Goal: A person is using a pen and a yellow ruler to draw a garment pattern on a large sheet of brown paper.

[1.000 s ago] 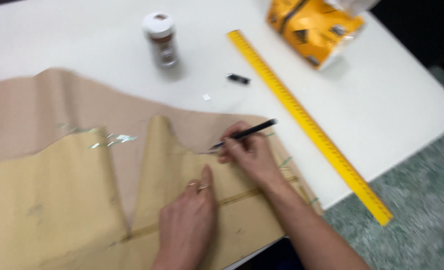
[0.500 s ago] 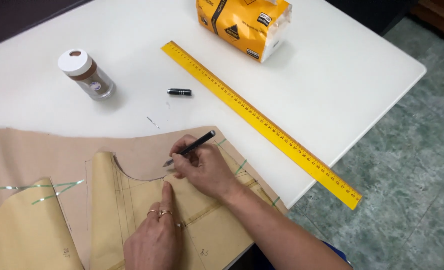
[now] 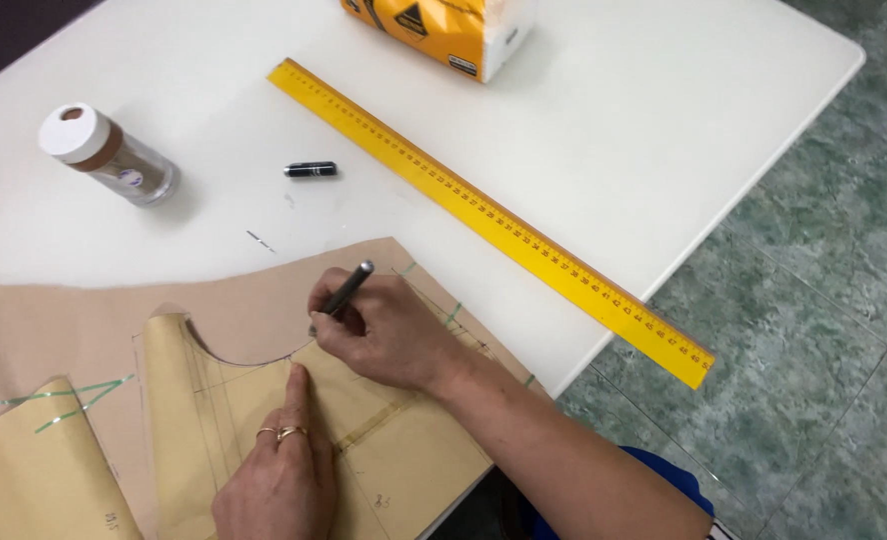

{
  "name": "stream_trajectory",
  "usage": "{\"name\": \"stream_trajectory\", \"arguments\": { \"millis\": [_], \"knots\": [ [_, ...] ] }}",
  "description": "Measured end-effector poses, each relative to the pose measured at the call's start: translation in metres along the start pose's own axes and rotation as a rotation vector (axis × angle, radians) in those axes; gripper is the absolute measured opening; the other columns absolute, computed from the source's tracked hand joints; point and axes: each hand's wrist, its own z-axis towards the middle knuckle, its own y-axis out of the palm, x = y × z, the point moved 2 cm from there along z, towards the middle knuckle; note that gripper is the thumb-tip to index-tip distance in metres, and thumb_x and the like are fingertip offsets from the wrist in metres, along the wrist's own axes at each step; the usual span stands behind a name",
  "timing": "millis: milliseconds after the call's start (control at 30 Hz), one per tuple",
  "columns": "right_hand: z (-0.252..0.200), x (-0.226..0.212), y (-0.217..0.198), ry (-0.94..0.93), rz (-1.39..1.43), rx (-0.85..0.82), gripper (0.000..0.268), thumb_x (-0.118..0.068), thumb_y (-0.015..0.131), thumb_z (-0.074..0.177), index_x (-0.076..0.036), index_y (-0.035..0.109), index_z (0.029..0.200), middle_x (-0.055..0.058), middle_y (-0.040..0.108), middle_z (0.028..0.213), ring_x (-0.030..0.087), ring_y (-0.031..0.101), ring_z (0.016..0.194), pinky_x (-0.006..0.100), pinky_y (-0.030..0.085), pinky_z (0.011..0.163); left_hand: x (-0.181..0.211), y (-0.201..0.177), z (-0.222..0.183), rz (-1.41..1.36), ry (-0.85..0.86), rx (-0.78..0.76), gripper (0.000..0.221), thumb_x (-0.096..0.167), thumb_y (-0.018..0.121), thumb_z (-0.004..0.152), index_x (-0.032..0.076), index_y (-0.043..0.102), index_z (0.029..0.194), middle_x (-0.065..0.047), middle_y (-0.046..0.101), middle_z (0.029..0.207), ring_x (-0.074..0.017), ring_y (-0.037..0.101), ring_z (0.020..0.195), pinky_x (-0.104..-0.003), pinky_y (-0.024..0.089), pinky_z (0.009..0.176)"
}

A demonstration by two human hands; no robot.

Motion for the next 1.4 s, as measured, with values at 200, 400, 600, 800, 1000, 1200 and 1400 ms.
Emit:
{"name": "stream_trajectory", "arguments": {
  "millis": [200,400,600,800,1000,1200,1400],
  "knots": [
    [0.0,0.001,0.001,-0.015,-0.003,0.003,0.006,-0.014,0.054,0.085,-0.01,0.053,0.081,-0.002,0.048,0.059,0.012,0.042,0.054,0.026,0.04,0.055,0.006,-0.011,0.008,-0.028,-0.091,-0.199,0.058,0.051,0.039,0.09,0.034,0.043,0.146,0.011,0.067,0.11,-0.0247,0.07,0.061,-0.045,0.047,0.038],
    [-0.001,0.001,0.001,-0.007,0.038,0.0,0.005,-0.014,0.055,0.086,-0.01,0.055,0.084,-0.002,0.051,0.063,0.01,0.044,0.054,0.025,0.041,0.054,0.002,-0.003,0.002,0.042,-0.045,-0.092,0.066,0.061,0.041,0.087,0.031,0.047,0.145,0.012,0.067,0.106,-0.0213,0.068,0.055,-0.041,0.046,0.036],
    [0.001,0.008,-0.001,-0.031,0.042,-0.019,0.005,-0.016,0.058,0.086,-0.011,0.057,0.085,-0.002,0.054,0.066,0.009,0.046,0.056,0.024,0.041,0.056,0.004,-0.016,0.009,0.012,-0.082,-0.314,0.093,0.078,0.043,0.071,0.029,0.036,0.15,0.006,0.065,0.111,-0.0255,0.073,0.073,-0.049,0.055,0.049],
    [0.004,0.015,0.0,0.024,0.07,-0.087,0.007,-0.019,0.057,0.089,-0.013,0.06,0.09,-0.001,0.062,0.074,0.008,0.054,0.063,0.021,0.043,0.059,0.014,-0.055,0.027,-0.158,-0.045,-0.605,0.115,0.083,0.051,0.065,0.016,0.021,0.153,-0.012,0.056,0.128,-0.0371,0.066,0.096,-0.053,0.057,0.065],
    [0.001,0.011,0.007,0.053,0.217,-0.092,0.001,-0.01,0.055,0.089,-0.01,0.055,0.087,0.002,0.06,0.073,0.007,0.059,0.061,0.019,0.053,0.054,0.01,-0.047,0.023,-0.207,0.028,-0.528,0.119,0.086,0.057,0.065,0.009,0.026,0.15,-0.017,0.06,0.118,-0.0364,0.067,0.092,-0.052,0.056,0.065],
    [0.002,-0.001,0.011,-0.008,0.199,-0.175,0.005,-0.005,0.058,0.092,-0.006,0.054,0.096,0.006,0.061,0.082,0.012,0.064,0.074,0.02,0.059,0.063,0.007,-0.043,0.022,-0.278,0.122,-0.312,0.102,0.075,0.054,0.079,-0.001,0.034,0.144,-0.013,0.066,0.101,-0.0266,0.069,0.074,-0.043,0.054,0.04],
    [0.0,0.004,0.013,0.09,0.058,-0.149,0.008,-0.016,0.059,0.093,-0.009,0.061,0.098,-0.001,0.059,0.088,0.007,0.058,0.079,0.019,0.05,0.066,0.011,-0.033,0.017,-0.32,0.05,-0.268,0.076,0.054,0.056,0.089,0.002,0.038,0.141,-0.01,0.063,0.088,-0.0274,0.067,0.064,-0.042,0.052,0.04]
  ]
}}
